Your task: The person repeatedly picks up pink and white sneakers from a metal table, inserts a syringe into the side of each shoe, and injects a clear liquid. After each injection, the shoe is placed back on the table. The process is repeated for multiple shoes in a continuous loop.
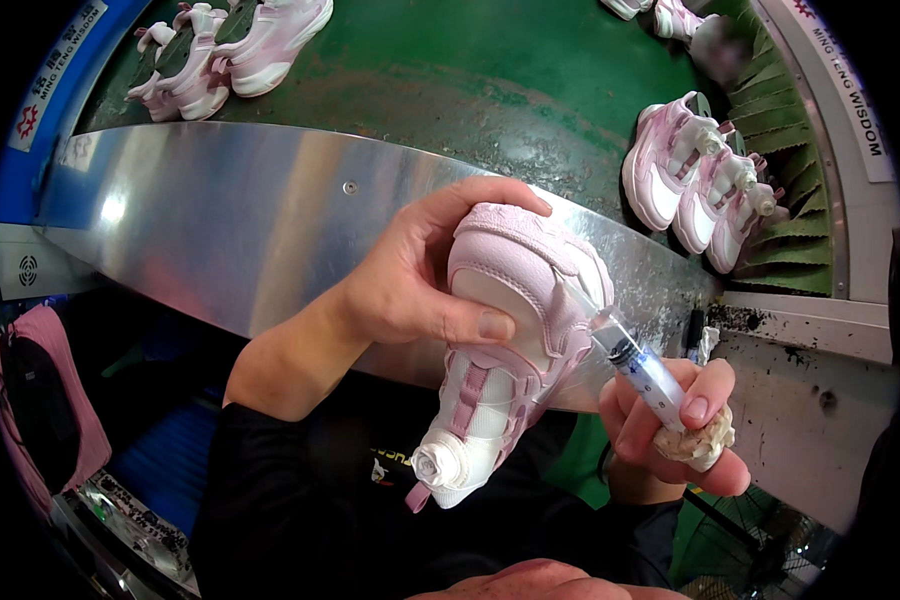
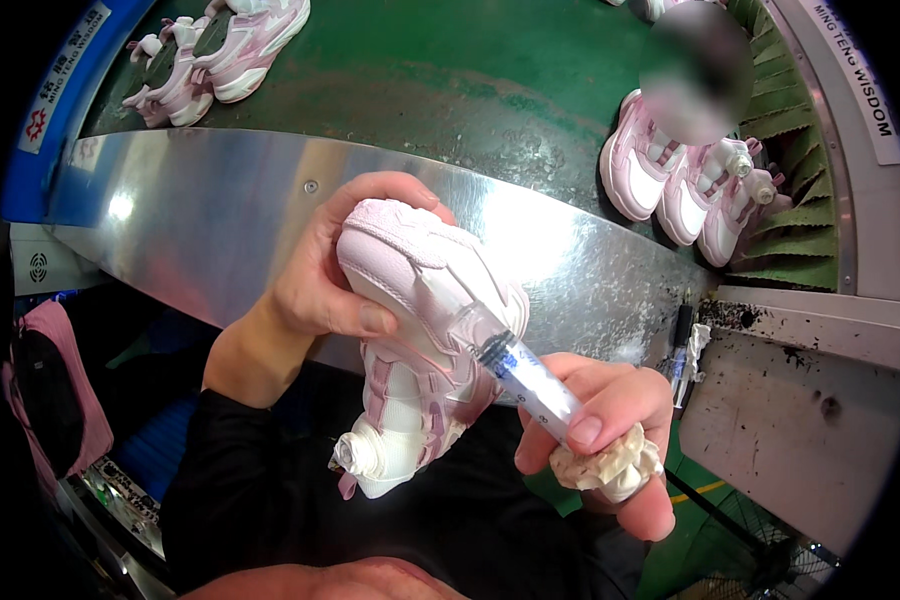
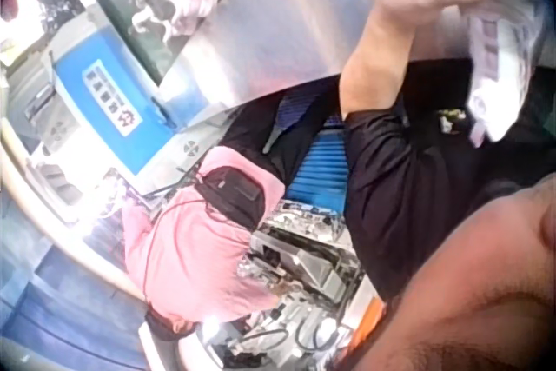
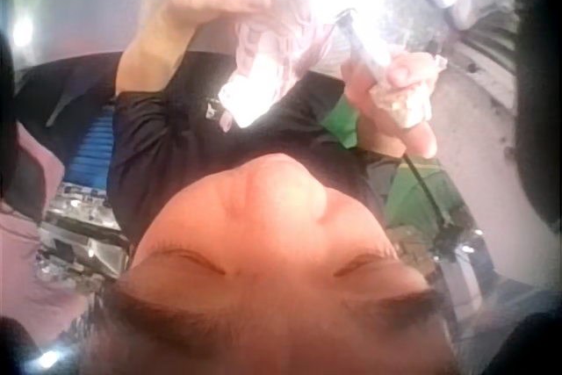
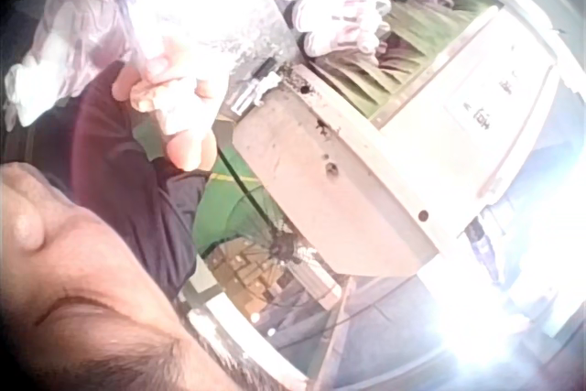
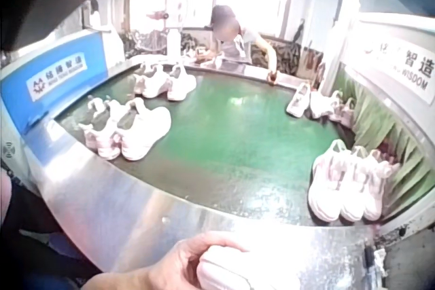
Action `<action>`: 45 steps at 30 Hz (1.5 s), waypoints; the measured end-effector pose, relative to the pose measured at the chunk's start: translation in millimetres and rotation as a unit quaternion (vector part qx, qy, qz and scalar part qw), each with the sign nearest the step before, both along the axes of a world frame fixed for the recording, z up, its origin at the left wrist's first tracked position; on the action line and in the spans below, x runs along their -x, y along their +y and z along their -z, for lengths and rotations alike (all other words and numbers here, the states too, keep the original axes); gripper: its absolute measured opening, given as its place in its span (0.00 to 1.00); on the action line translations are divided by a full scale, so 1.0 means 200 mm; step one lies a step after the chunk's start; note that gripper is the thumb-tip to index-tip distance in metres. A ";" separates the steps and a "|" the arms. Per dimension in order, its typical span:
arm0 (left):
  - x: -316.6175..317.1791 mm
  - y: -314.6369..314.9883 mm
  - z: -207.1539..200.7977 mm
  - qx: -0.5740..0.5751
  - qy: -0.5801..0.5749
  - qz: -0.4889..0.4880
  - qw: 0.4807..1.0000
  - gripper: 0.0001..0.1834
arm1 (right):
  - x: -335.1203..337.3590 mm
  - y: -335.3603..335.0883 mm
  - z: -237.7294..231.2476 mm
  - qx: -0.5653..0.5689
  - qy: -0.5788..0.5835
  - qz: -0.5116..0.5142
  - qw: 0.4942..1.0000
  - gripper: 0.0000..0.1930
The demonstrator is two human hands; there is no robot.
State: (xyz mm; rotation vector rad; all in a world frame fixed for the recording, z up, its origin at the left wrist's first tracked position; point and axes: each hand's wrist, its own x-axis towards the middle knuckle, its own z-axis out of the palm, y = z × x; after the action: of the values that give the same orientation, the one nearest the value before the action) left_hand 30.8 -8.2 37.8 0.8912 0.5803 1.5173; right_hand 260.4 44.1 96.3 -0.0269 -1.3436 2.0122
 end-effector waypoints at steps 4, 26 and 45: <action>0.00 0.00 0.00 0.001 0.001 -0.004 1.000 0.43 | 0.00 0.01 0.00 -0.011 -0.001 0.015 1.000 0.30; 0.01 0.00 0.02 0.049 -0.013 -0.043 0.998 0.45 | -0.09 0.00 0.05 -0.016 -0.042 0.043 0.998 0.31; 0.07 0.04 0.14 0.070 -0.070 -0.057 0.993 0.30 | -0.27 -0.10 0.28 0.027 -0.039 0.061 0.997 0.32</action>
State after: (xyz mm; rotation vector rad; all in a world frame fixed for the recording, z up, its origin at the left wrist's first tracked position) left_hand 17.8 -0.1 9.2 0.6476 0.6359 1.6063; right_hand 313.8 23.7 39.8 -0.2084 -1.3030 1.9605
